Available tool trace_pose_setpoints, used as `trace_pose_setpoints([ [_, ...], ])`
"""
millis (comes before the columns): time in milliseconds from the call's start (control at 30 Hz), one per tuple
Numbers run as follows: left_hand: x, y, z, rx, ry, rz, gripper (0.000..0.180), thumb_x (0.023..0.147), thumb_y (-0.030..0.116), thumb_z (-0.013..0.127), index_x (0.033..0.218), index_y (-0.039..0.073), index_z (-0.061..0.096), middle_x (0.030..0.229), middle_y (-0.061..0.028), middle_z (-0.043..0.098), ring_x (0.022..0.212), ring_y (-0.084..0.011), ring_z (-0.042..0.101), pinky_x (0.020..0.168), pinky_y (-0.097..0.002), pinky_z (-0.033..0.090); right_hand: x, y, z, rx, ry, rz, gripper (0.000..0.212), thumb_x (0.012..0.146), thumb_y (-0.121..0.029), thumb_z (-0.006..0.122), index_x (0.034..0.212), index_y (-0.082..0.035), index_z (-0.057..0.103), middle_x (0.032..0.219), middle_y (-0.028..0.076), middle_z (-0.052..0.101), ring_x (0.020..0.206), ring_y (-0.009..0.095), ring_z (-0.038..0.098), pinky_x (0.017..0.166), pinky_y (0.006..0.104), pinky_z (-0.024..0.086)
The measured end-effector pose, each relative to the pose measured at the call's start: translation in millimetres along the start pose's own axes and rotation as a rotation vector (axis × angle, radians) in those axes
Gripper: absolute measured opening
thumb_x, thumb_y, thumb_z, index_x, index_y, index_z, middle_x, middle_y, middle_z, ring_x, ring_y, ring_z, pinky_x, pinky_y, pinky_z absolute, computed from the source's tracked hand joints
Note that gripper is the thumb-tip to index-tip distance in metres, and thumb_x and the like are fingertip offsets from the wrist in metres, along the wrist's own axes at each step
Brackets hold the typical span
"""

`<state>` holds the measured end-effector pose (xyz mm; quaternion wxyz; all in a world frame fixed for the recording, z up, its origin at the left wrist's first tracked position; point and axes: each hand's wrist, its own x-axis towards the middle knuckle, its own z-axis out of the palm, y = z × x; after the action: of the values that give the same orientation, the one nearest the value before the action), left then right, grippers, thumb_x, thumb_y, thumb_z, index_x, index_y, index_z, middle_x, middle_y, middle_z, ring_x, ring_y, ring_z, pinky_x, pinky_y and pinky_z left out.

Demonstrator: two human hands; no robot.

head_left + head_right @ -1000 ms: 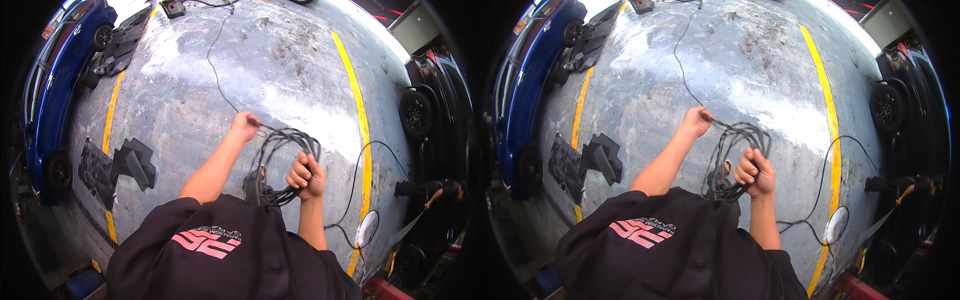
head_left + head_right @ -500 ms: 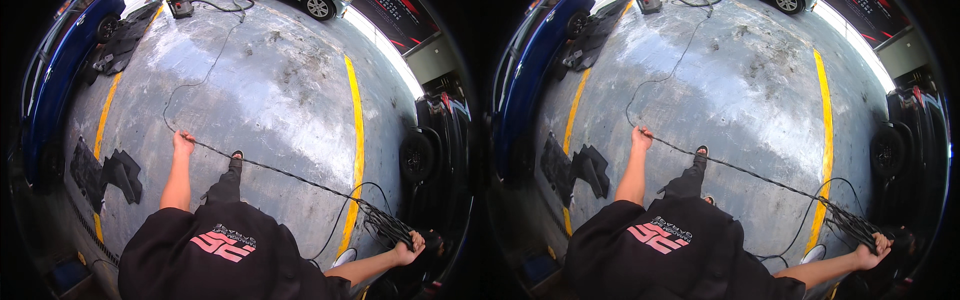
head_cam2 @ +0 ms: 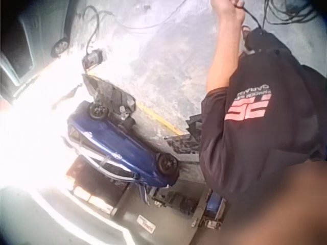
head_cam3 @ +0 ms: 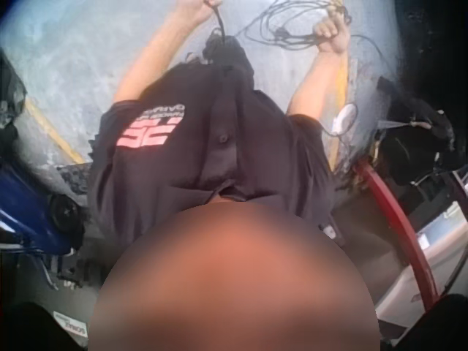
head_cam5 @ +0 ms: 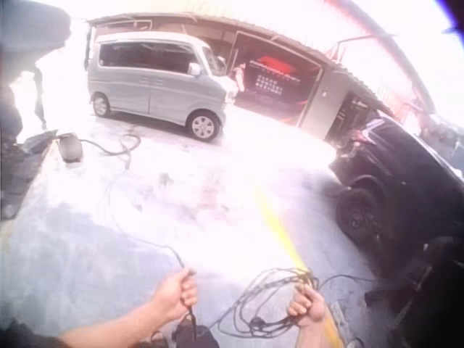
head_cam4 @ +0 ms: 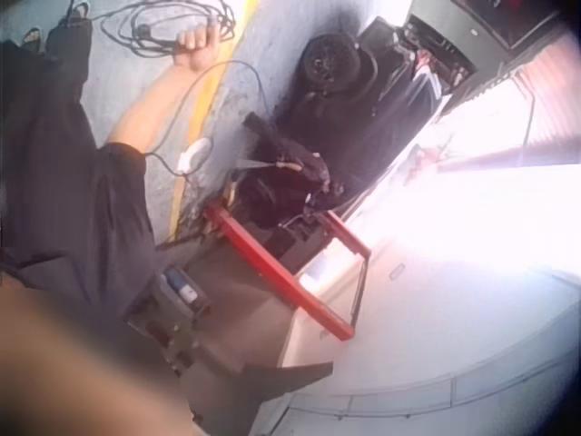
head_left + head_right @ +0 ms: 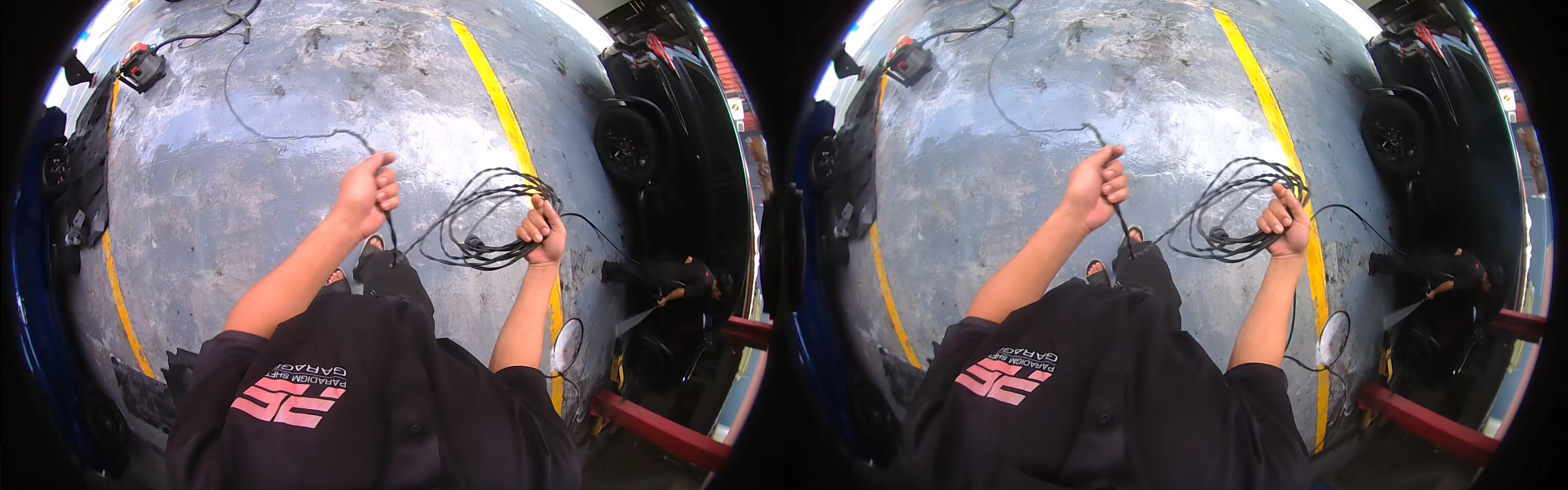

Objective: The person coils a black power cord and then wraps the vacuum hose around the vacuum cleaner body. They carry the vacuum and hose to another area and place it down. The person then picks up a pressure washer wand and walks toward a car.

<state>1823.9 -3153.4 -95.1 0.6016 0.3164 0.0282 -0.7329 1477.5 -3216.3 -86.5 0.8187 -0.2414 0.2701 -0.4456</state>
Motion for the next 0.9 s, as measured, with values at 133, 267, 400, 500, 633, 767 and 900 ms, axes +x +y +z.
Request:
trace_pose_setpoints([
  [133,57.8,19.4,54.6,0.041,-0.092,-0.005,0.016,0.099,0.023,0.042,0.101,0.007,0.047,0.060,0.0043,0.034,0.046,-0.0066,0.028,0.042,-0.0239,0.025,96.5,36.3,31.1,0.049,-0.224,0.157,0.032,0.099,-0.023,0.041,0.116,-0.001,0.056,0.053,-0.006,0.036,0.046,0.008,0.039,0.049,0.0264,0.037],
  [267,114.1,54.4,90.4,-0.037,-0.028,0.060,0.017,0.097,0.022,0.041,0.098,0.006,0.046,0.057,0.0026,0.035,0.044,-0.0077,0.029,0.040,-0.0259,0.026,190.8,53.8,76.6,-0.092,-0.176,0.339,0.030,0.095,-0.024,0.047,0.109,0.001,0.056,0.083,0.008,0.060,0.079,0.022,0.062,0.074,0.0388,0.056],
  [400,166.5,96.1,110.6,-0.005,0.078,0.247,0.017,0.097,0.021,0.043,0.096,0.004,0.046,0.062,-0.0012,0.041,0.047,-0.0112,0.039,0.039,-0.0276,0.031,270.5,51.3,109.9,0.010,-0.263,0.441,0.025,0.095,-0.024,0.049,0.104,-0.002,0.057,0.099,0.010,0.061,0.090,0.025,0.063,0.080,0.0455,0.057],
  [500,200.5,112.2,110.4,0.083,0.146,0.297,0.017,0.096,0.022,0.047,0.096,0.005,0.047,0.068,-0.0034,0.049,0.054,-0.0144,0.047,0.045,-0.0307,0.039,304.5,49.2,118.1,-0.038,-0.169,0.549,0.026,0.097,-0.030,0.047,0.105,-0.007,0.057,0.097,0.009,0.061,0.081,0.027,0.064,0.071,0.0438,0.056],
  [633,272.4,150.3,95.1,-0.027,0.166,0.160,0.018,0.094,0.022,0.052,0.092,0.005,0.048,0.075,-0.0059,0.054,0.062,-0.0169,0.052,0.059,-0.0344,0.047,343.8,37.6,121.4,0.013,-0.278,0.705,0.033,0.101,-0.036,0.040,0.109,-0.008,0.055,0.067,0.002,0.051,0.049,0.015,0.047,0.049,0.0298,0.040],
  [767,376.6,215.8,49.7,-0.506,0.295,0.177,0.021,0.090,0.017,0.055,0.076,0.005,0.044,0.077,-0.0100,0.052,0.064,-0.0201,0.051,0.067,-0.0393,0.051,387.4,-3.9,122.8,0.157,-0.351,0.586,0.032,0.102,-0.033,0.038,0.113,-0.007,0.053,0.058,-0.004,0.037,0.043,0.008,0.034,0.047,0.0264,0.032],
  [900,459.7,268.2,-24.8,-0.573,0.442,0.258,0.016,0.089,0.009,0.052,0.075,0.004,0.045,0.066,-0.0080,0.047,0.057,-0.0198,0.047,0.062,-0.0402,0.050,422.0,-93.3,117.7,0.409,-0.161,0.155,0.030,0.103,-0.028,0.035,0.108,-0.001,0.049,0.065,-0.002,0.040,0.049,0.007,0.037,0.052,0.0257,0.034],
])
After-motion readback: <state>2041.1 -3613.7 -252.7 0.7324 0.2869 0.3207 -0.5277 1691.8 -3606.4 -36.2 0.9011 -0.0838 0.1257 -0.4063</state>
